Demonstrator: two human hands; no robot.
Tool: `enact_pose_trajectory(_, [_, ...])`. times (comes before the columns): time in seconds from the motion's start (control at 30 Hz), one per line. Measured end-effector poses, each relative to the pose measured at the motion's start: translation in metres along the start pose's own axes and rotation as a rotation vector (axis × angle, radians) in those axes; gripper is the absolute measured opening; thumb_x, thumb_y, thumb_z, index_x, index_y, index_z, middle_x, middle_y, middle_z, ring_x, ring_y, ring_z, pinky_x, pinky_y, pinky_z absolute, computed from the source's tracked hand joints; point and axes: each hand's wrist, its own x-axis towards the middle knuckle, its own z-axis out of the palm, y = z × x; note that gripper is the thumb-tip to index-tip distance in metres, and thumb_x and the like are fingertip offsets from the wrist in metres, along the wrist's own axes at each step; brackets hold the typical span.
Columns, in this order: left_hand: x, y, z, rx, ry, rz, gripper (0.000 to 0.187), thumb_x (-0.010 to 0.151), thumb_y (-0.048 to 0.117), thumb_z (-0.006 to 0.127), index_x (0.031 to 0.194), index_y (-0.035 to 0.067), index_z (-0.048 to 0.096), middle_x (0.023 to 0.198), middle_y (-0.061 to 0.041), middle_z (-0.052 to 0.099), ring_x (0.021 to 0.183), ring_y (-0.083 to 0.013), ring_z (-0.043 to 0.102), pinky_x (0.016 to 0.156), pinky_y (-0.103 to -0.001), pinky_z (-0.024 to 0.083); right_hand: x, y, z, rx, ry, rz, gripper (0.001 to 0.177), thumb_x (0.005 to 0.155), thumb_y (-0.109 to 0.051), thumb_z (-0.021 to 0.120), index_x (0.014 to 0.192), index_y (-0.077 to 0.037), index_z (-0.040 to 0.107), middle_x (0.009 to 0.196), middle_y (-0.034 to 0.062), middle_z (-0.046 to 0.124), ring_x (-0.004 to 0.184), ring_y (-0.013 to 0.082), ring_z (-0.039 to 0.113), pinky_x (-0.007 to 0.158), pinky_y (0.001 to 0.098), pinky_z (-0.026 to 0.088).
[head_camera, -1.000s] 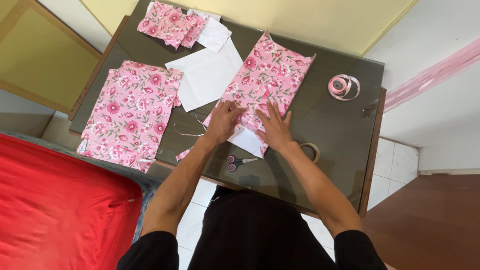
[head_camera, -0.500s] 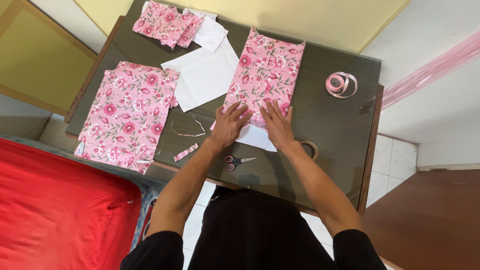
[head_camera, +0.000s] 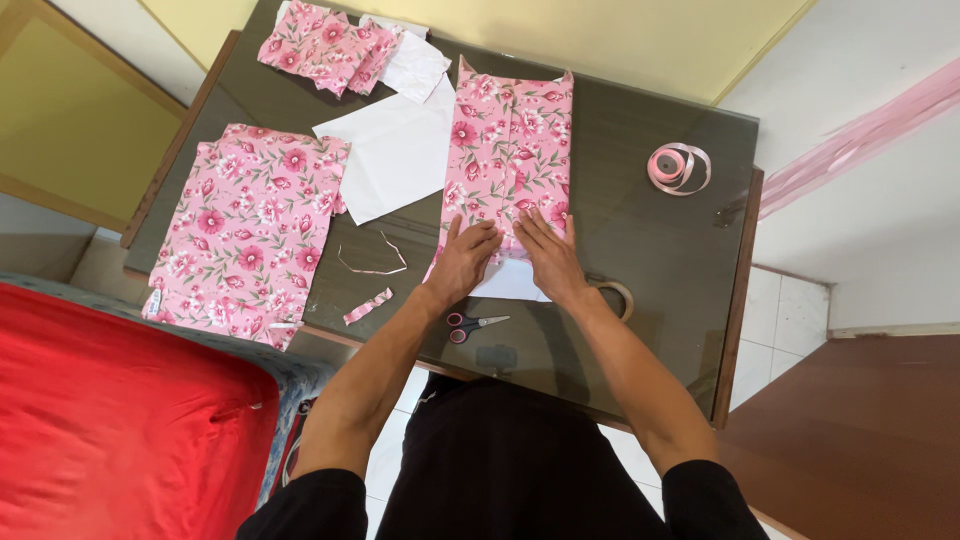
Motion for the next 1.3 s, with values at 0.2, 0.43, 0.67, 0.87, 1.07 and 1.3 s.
enact_pose_trajectory(0.2, [-0.002, -0.003, 0.007, -0.054, -0.006, -0.019, 0.032, 0.092, 0.003, 0.067, 0.123, 0.006, 0.07, 0.124, -0.007, 0.066, 0.133, -0.0249, 0.057, 0.118, -0.066, 0.029, -0.001, -0.009, -0.006, -0.041, 0.044, -0.016, 0.053, 0.09, 0.002, 0.061, 0.141, -0.009, 0.062, 0.156, 0.0049, 0.051, 0.151, 0.0228, 0.04, 0.118, 0.0733, 0.019])
enact_pose_trajectory(0.43, [-0.001, 0.005, 0.001, -0.108, 0.061, -0.04, 0.028, 0.092, 0.003, 0.068, 0.12, 0.006, 0.07, 0.12, -0.007, 0.067, 0.128, -0.0247, 0.059, 0.118, -0.061, 0.03, 0.005, -0.02, -0.02, 0.106, 0.001, 0.003, 0.059, 0.077, -0.017, 0.076, 0.132, -0.002, 0.062, 0.147, 0.0159, 0.052, 0.14, 0.034, 0.042, 0.102, 0.0813, 0.02])
enact_pose_trajectory(0.67, [-0.003, 0.011, -0.01, -0.026, 0.037, 0.05, 0.03, 0.089, 0.006, 0.069, 0.119, 0.005, 0.068, 0.121, -0.009, 0.065, 0.129, -0.0258, 0.058, 0.12, -0.056, 0.031, 0.0, -0.018, -0.007, 0.124, 0.139, -0.004, 0.042, 0.085, -0.013, 0.077, 0.126, -0.008, 0.071, 0.145, 0.0066, 0.062, 0.144, 0.0285, 0.049, 0.112, 0.0779, 0.021])
enact_pose_trajectory(0.87, [-0.007, 0.013, -0.016, -0.037, -0.006, 0.091, 0.036, 0.089, 0.007, 0.068, 0.125, 0.0, 0.066, 0.125, -0.014, 0.064, 0.133, -0.0308, 0.055, 0.118, -0.054, 0.033, -0.005, -0.017, 0.001, 0.036, 0.189, -0.058, 0.038, 0.088, -0.011, 0.077, 0.126, -0.007, 0.072, 0.143, 0.0061, 0.064, 0.141, 0.0274, 0.053, 0.115, 0.0747, 0.02])
enact_pose_trajectory(1.07, [0.0, 0.011, -0.027, -0.248, -0.011, -0.017, 0.036, 0.087, -0.004, 0.066, 0.121, 0.004, 0.07, 0.126, -0.013, 0.065, 0.127, -0.0317, 0.059, 0.11, -0.049, 0.047, -0.005, -0.018, -0.002, 0.05, 0.195, -0.07, 0.04, 0.085, -0.01, 0.079, 0.125, -0.006, 0.072, 0.143, 0.0072, 0.064, 0.14, 0.0281, 0.054, 0.117, 0.0699, 0.021])
enact_pose_trajectory(1.3, [0.0, 0.015, -0.037, -0.27, 0.109, -0.031, 0.027, 0.085, -0.002, 0.074, 0.111, 0.0, 0.069, 0.119, -0.016, 0.061, 0.109, -0.0344, 0.062, 0.09, -0.04, 0.056, -0.005, -0.023, 0.002, 0.04, 0.229, -0.048, 0.048, 0.081, -0.011, 0.083, 0.127, -0.006, 0.07, 0.14, 0.0075, 0.066, 0.139, 0.0266, 0.056, 0.12, 0.0642, 0.023])
